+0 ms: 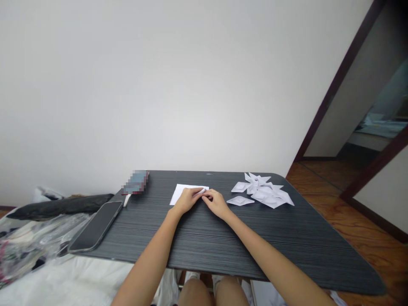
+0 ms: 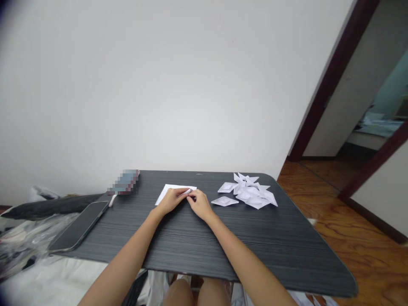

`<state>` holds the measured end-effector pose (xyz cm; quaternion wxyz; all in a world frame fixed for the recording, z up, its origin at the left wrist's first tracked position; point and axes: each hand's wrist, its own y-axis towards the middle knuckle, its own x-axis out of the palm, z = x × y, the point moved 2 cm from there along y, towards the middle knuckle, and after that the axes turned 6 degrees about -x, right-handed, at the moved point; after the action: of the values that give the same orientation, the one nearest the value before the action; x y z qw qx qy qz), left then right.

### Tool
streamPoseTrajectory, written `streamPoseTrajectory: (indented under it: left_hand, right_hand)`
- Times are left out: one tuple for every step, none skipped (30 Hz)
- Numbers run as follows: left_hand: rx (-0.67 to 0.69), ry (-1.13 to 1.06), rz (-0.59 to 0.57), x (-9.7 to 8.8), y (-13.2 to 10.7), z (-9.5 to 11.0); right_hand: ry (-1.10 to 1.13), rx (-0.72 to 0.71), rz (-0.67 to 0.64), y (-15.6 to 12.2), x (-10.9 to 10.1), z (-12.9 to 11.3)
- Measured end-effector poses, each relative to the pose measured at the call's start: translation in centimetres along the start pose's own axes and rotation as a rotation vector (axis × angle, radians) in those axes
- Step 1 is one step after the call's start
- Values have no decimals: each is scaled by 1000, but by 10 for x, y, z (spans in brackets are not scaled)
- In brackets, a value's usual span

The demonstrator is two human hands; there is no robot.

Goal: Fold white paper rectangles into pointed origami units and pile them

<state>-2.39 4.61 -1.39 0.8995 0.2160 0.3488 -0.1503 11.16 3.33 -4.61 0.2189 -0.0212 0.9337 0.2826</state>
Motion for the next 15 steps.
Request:
streamPoseTrajectory:
  left_hand:
    - [-9,-42,36,1,0,0]
    - [-24,-84,73,2,1,-1]
    - [-41,-122,107,2,1,-2]
    - [-53,-151,133,2,1,-3]
    - [-55,-167,145,2,1,-3]
    - [-42,-173,140,2,1,-2]
    - [-16,-173,121,2,0,0]
    - [17,-168,93,1,0,3]
    - [50,-166,61,1,-1,6]
    - [75,-166,34,1,-1,9]
    - [88,-167,22,1,-2,11]
    - [90,-164,26,0,-2,12]
    - [83,-158,40,0,-2,12]
    - [73,-153,58,0,-1,12]
    - [61,-154,72,0,-1,11]
  right_hand:
    - [106,56,55,4,0,4]
    - [216,101,106,7,0,8]
    - [323,137,138,9,0,10]
    - [421,165,149,10,-1,12]
    - [507,185,139,10,-1,12]
    - [585,202,116,9,-3,12]
    - [654,218,96,8,-4,11]
    - [718,230,85,7,-6,10]
    - [773,238,84,5,-7,9]
    - [819,242,89,5,-9,7]
    - [853,245,90,4,-10,6]
    - [874,246,84,4,-10,5]
    - [886,244,73,4,-10,4]
    - [889,239,63,4,-10,4]
    - [885,234,52,5,-10,4]
